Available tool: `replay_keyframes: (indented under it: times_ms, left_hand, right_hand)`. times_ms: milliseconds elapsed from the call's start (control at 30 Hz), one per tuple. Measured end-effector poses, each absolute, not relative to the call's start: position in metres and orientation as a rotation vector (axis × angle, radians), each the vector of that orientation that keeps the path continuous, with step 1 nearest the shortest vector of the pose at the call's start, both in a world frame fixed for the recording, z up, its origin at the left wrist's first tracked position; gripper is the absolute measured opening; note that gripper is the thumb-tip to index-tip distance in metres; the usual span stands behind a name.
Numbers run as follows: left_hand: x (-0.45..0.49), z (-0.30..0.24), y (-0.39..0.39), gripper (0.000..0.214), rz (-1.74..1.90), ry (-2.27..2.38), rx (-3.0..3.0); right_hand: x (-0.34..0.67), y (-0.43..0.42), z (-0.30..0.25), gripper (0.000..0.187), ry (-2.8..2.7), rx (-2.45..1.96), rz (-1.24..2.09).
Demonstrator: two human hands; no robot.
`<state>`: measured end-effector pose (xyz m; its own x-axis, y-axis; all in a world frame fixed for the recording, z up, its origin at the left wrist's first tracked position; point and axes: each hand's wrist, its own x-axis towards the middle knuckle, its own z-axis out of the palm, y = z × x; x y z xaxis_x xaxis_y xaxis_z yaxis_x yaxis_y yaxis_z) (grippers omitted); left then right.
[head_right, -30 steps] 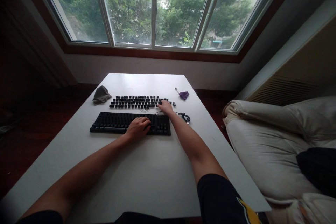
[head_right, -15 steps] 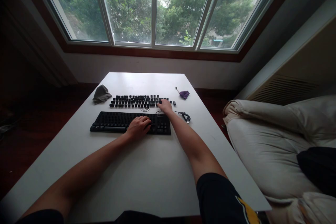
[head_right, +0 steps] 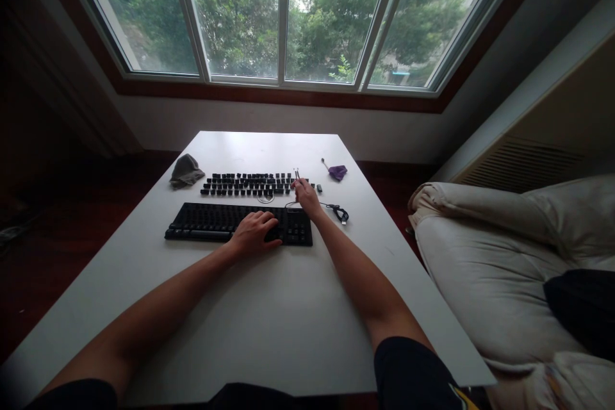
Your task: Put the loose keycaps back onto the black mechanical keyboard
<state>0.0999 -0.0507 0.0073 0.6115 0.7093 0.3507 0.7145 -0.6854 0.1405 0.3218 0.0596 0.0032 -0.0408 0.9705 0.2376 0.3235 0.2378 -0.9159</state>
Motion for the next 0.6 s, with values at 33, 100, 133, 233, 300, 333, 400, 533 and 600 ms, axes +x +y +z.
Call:
replay_keyframes:
  times_ms: [33,100,133,233,300,333,400,533,600]
  left_hand:
    - [0.101,0.008,-0.051,0.041,-0.577,-1.253,-2.804]
    - [0.102,0.01,-0.052,0.04,-0.537,-1.278,-2.795]
    - [0.103,0.011,-0.052,0.04,-0.522,-1.284,-2.794]
    - [0.103,0.013,-0.052,0.04,-0.506,-1.29,-2.788]
    - [0.102,0.013,-0.05,0.04,-0.508,-1.301,-2.78]
    - [0.101,0.013,-0.05,0.04,-0.508,-1.307,-2.778]
    - [0.097,0.012,-0.048,0.04,-0.51,-1.316,-2.777]
    - [0.09,0.012,-0.045,0.042,-0.509,-1.323,-2.793]
    - [0.088,0.013,-0.044,0.043,-0.503,-1.318,-2.8]
  right_hand:
    - [0.322,0.054,0.004,0.038,-1.556,-1.186,0.867]
    - [0.325,0.044,0.006,0.039,-1.603,-1.115,0.838]
    - [0.328,0.04,0.007,0.041,-1.637,-1.09,0.849]
    - [0.337,0.03,0.012,0.042,-1.694,-1.054,1.021]
    - [0.342,0.027,0.014,0.042,-1.673,-1.042,1.072]
    - [0.343,0.026,0.015,0.042,-1.658,-1.033,1.08]
    - [0.344,0.026,0.015,0.042,-1.646,-1.014,1.104]
    - [0.341,0.026,0.012,0.042,-1.706,-0.998,1.172]
    - [0.34,0.025,0.009,0.041,-1.749,-1.0,1.19]
